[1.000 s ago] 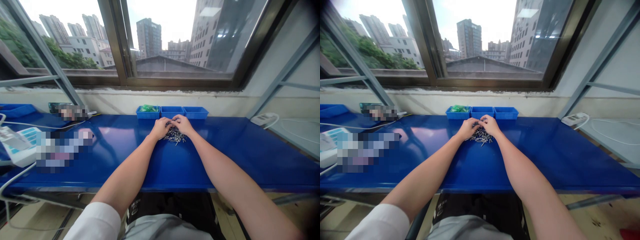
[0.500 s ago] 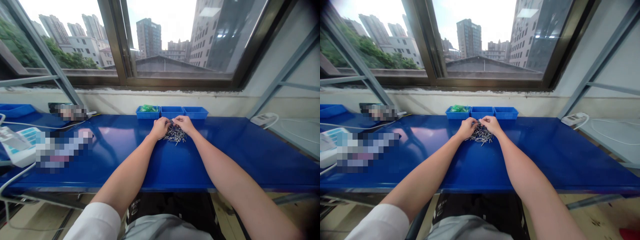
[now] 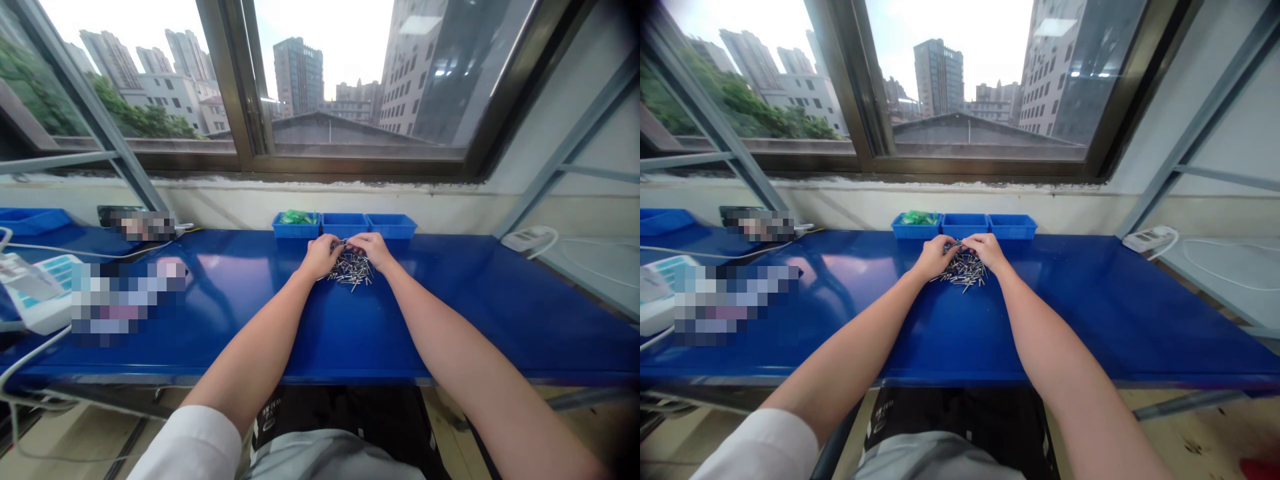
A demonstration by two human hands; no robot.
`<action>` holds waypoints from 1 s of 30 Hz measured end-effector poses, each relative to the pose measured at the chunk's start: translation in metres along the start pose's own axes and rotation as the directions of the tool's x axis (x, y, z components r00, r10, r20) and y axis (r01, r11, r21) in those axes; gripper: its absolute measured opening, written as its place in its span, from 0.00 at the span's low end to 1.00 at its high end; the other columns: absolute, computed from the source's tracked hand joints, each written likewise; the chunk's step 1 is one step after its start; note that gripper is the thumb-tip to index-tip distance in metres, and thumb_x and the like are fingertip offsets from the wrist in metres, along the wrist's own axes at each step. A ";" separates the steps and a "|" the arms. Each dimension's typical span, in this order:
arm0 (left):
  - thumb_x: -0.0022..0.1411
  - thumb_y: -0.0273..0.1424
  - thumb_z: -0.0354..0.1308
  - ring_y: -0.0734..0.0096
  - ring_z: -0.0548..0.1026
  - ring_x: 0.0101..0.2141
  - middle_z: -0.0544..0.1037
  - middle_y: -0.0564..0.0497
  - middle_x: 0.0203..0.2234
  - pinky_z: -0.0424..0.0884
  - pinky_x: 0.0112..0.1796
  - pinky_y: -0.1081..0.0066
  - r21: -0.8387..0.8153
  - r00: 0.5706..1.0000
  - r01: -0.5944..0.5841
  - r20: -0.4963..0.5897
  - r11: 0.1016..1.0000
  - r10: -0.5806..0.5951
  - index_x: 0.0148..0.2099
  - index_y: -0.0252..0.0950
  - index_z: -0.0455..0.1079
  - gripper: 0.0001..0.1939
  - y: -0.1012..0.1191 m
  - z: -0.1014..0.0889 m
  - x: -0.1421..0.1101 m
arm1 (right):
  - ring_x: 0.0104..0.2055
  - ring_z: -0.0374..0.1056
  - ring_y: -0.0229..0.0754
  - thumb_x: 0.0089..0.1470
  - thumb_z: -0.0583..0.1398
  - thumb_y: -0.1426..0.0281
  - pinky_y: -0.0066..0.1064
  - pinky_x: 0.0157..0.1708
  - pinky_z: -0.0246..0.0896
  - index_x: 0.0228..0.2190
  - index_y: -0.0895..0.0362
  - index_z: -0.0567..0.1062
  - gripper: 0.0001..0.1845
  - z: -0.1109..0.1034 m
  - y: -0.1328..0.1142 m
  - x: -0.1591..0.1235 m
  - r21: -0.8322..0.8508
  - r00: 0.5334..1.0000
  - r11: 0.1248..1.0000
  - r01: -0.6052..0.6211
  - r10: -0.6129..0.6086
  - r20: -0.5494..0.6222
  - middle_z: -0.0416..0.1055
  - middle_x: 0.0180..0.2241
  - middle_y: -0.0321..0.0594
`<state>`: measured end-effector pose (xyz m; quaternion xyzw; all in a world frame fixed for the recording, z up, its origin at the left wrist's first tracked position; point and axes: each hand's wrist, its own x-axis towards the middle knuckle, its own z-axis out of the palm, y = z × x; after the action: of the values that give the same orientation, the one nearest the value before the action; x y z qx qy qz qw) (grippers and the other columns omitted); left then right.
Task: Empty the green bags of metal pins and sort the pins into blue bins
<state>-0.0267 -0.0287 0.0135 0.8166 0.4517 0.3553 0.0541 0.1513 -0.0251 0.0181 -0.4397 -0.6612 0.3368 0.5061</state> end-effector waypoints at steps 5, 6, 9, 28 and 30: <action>0.64 0.35 0.50 0.61 0.69 0.50 0.73 0.44 0.47 0.61 0.50 0.60 0.052 0.995 0.085 -0.064 0.995 -0.082 0.51 0.36 0.65 0.15 -0.003 0.002 0.001 | 0.41 0.67 0.46 0.47 0.59 0.63 0.39 0.46 0.59 0.38 0.56 0.78 0.17 -0.002 0.002 0.003 -0.456 0.972 0.884 0.103 -0.188 -0.144 0.77 0.38 0.41; 0.64 0.35 0.50 0.60 0.69 0.50 0.73 0.44 0.48 0.61 0.50 0.60 0.062 0.993 0.101 -0.060 0.993 -0.098 0.51 0.36 0.65 0.15 -0.003 0.002 0.001 | 0.44 0.65 0.48 0.47 0.59 0.64 0.41 0.48 0.57 0.41 0.56 0.77 0.19 -0.002 0.001 0.004 -0.552 0.967 0.828 0.095 -0.208 -0.146 0.76 0.40 0.42; 0.63 0.33 0.49 0.59 0.68 0.51 0.72 0.45 0.49 0.61 0.50 0.59 0.089 0.989 0.144 -0.030 0.986 -0.141 0.51 0.37 0.65 0.15 -0.003 0.002 0.002 | 0.49 0.60 0.52 0.48 0.57 0.64 0.47 0.50 0.52 0.47 0.56 0.75 0.23 -0.002 0.000 0.005 -0.715 0.969 0.698 0.040 -0.202 -0.142 0.74 0.45 0.42; 0.62 0.34 0.49 0.58 0.66 0.52 0.69 0.45 0.50 0.62 0.50 0.58 0.143 0.983 0.161 0.063 0.976 -0.172 0.50 0.40 0.67 0.15 -0.002 0.005 0.001 | 0.51 0.51 0.56 0.51 0.55 0.61 0.47 0.48 0.50 0.57 0.55 0.63 0.32 0.000 0.005 0.007 -0.887 0.992 0.460 -0.050 -0.077 -0.096 0.57 0.61 0.40; 0.62 0.34 0.49 0.58 0.66 0.52 0.69 0.45 0.50 0.62 0.50 0.58 0.146 0.983 0.161 0.065 0.976 -0.172 0.50 0.40 0.66 0.15 -0.003 0.005 0.001 | 0.52 0.51 0.57 0.51 0.56 0.60 0.47 0.48 0.51 0.58 0.55 0.62 0.33 0.000 0.005 0.007 -0.886 0.994 0.461 -0.057 -0.055 -0.092 0.55 0.62 0.40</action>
<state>-0.0251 -0.0248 0.0092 0.7907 0.5400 0.2852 0.0438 0.1519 -0.0161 0.0161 -0.6562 -0.7113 -0.0793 0.2388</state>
